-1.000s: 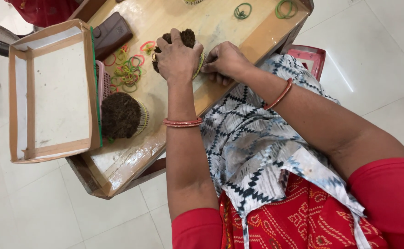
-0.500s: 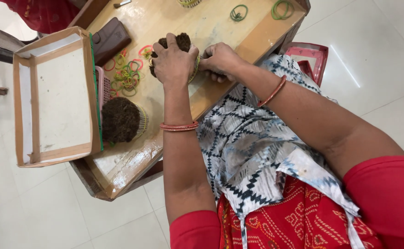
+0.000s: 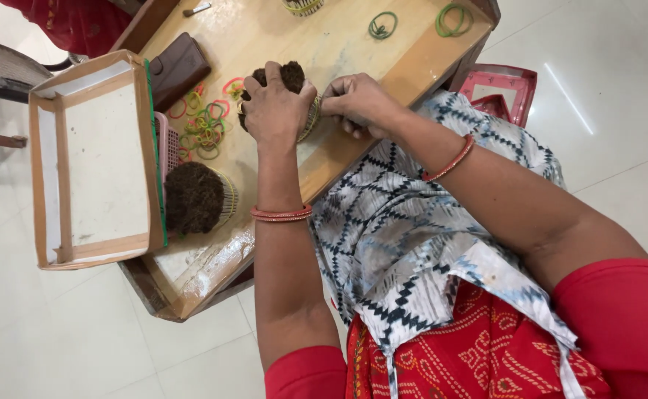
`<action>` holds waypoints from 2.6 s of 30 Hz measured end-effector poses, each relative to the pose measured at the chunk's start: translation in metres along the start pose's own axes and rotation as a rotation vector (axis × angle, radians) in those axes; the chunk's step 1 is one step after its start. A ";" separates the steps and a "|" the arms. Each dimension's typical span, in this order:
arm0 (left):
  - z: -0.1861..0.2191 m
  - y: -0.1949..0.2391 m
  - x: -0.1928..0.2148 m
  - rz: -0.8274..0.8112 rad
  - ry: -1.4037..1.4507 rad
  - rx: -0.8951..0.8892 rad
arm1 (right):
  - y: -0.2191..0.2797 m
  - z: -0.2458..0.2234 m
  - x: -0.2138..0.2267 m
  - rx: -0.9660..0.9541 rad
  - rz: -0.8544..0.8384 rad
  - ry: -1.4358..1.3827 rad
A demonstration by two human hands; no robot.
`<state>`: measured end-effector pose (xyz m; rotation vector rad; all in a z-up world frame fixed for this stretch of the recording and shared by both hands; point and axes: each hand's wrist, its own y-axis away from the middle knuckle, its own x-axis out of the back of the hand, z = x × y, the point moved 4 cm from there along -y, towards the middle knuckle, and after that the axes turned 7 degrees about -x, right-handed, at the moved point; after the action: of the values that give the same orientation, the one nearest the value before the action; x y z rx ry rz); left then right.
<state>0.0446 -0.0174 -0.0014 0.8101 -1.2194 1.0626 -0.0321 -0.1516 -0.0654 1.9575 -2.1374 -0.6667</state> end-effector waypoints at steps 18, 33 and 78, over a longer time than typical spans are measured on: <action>0.002 0.002 0.003 0.002 -0.002 -0.004 | 0.022 -0.019 -0.003 0.049 0.064 0.452; 0.002 0.004 0.004 -0.005 -0.013 0.002 | 0.022 -0.022 -0.002 0.022 0.088 0.333; 0.005 0.003 0.019 -0.183 0.032 0.050 | 0.000 -0.041 0.031 0.277 0.052 0.916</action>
<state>0.0405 -0.0168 0.0180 0.9216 -1.0741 0.9557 -0.0193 -0.1909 -0.0346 1.7812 -1.7048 0.4978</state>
